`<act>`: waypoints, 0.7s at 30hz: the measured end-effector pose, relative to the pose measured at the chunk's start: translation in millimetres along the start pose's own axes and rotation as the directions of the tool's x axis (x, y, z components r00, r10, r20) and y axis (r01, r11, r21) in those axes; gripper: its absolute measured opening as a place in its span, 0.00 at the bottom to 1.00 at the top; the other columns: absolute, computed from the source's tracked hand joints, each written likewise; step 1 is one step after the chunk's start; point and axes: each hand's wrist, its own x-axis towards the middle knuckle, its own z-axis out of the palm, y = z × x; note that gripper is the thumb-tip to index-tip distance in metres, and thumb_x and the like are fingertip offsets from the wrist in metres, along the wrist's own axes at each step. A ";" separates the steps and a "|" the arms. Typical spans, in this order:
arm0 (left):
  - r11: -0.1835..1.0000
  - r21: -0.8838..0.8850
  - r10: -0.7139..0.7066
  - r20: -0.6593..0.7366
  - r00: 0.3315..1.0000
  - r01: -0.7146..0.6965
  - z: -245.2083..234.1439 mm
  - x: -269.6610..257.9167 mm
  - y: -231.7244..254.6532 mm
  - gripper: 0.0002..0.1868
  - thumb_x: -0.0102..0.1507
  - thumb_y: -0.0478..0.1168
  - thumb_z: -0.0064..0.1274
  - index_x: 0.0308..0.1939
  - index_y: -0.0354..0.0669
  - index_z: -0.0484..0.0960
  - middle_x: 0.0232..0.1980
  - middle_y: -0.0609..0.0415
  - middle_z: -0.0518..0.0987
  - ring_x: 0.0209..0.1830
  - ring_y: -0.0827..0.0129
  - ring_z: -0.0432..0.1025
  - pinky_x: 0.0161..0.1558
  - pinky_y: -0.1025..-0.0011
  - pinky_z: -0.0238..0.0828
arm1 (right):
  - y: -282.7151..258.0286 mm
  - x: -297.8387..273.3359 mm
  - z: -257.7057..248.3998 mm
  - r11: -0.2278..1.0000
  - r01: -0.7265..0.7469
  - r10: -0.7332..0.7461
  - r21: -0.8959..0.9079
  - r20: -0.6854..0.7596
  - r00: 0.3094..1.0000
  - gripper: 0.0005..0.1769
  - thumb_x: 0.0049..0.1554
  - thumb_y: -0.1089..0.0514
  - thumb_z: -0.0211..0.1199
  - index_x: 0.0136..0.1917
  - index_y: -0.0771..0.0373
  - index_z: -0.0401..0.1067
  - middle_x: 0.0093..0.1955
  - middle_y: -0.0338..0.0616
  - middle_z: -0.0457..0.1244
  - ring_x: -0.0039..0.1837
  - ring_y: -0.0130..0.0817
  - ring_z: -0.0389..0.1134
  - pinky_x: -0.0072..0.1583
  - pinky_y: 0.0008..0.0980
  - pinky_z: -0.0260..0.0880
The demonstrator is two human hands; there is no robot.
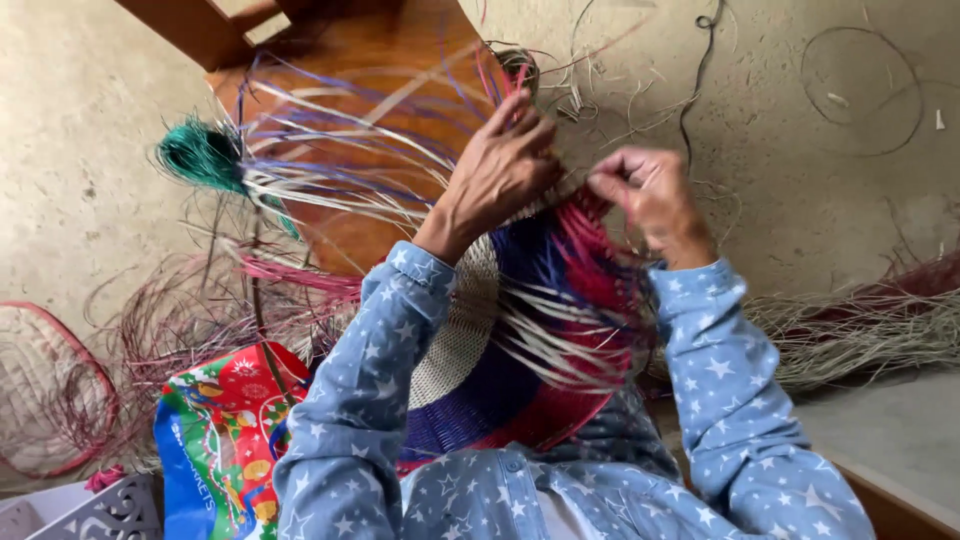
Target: Weaving a colorful circular mat using long flexible fibers
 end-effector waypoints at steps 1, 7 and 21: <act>1.000 0.006 -0.012 -0.003 1.000 0.012 -25.5 20.7 2.1 0.07 0.62 0.41 0.56 0.29 0.48 0.80 0.39 0.53 0.70 0.47 0.62 0.70 0.72 0.53 0.51 | -30.4 0.6 -5.7 0.986 0.101 -0.098 -0.133 0.034 0.995 0.04 0.59 0.68 0.66 0.49 0.70 0.75 0.41 0.50 0.68 0.39 0.30 0.67 0.41 0.27 0.71; 0.965 0.134 -0.189 -0.240 0.952 0.225 -128.1 98.0 75.4 0.07 0.61 0.38 0.60 0.40 0.41 0.84 0.53 0.47 0.73 0.58 0.56 0.68 0.67 0.57 0.50 | -168.8 -29.6 -30.0 0.810 0.424 -0.415 -0.405 0.114 0.903 0.06 0.61 0.77 0.66 0.53 0.78 0.74 0.46 0.59 0.69 0.38 0.34 0.66 0.41 0.25 0.67; 0.940 0.241 -0.169 -0.287 0.943 0.242 -161.8 98.1 131.5 0.07 0.61 0.37 0.65 0.41 0.46 0.84 0.60 0.49 0.75 0.65 0.55 0.69 0.72 0.51 0.42 | -211.0 -83.0 -36.5 0.878 0.368 -0.368 -0.305 0.060 0.928 0.06 0.56 0.76 0.65 0.47 0.71 0.75 0.42 0.40 0.66 0.39 0.21 0.61 0.42 0.17 0.61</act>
